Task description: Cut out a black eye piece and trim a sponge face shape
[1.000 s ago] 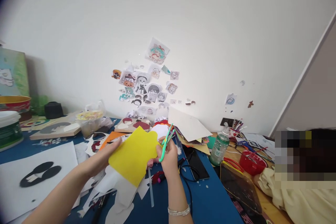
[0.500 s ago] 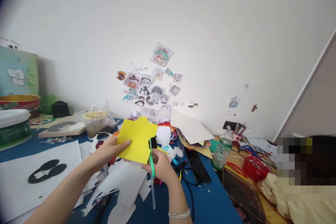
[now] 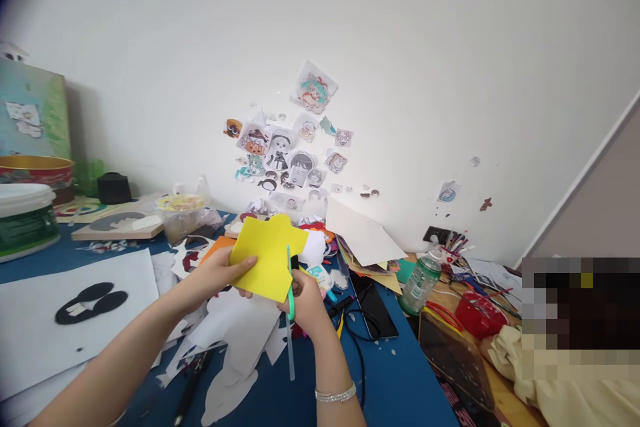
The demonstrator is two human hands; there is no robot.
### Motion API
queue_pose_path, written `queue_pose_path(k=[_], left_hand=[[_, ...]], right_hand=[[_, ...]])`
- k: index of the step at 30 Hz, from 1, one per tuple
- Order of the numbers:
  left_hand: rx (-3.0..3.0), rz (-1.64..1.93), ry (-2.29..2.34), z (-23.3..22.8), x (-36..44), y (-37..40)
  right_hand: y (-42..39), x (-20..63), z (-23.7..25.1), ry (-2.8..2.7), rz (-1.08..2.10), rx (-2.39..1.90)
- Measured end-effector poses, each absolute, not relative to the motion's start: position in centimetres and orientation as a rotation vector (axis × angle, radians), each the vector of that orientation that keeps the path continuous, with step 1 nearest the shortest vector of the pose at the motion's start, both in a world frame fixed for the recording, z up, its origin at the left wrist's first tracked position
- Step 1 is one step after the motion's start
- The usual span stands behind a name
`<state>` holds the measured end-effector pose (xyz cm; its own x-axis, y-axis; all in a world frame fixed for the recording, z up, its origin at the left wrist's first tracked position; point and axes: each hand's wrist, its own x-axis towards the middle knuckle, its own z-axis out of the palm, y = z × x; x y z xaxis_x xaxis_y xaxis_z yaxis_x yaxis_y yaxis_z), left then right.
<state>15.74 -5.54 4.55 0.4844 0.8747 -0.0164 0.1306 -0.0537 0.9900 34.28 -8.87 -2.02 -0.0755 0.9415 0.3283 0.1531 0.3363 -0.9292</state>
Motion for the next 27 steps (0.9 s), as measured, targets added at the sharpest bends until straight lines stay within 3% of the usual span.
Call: queue_pose_path(k=[18, 27], left_hand=[[1.523, 0.833, 0.805, 4.2, 16.4, -5.9], [1.65, 0.846, 0.865, 3.9, 16.3, -5.7]], right_hand=[[-8.3, 33.2, -2.7, -1.216, 0.864, -1.072], [-10.3, 33.8, -0.4, -1.432, 0.946, -0.948]])
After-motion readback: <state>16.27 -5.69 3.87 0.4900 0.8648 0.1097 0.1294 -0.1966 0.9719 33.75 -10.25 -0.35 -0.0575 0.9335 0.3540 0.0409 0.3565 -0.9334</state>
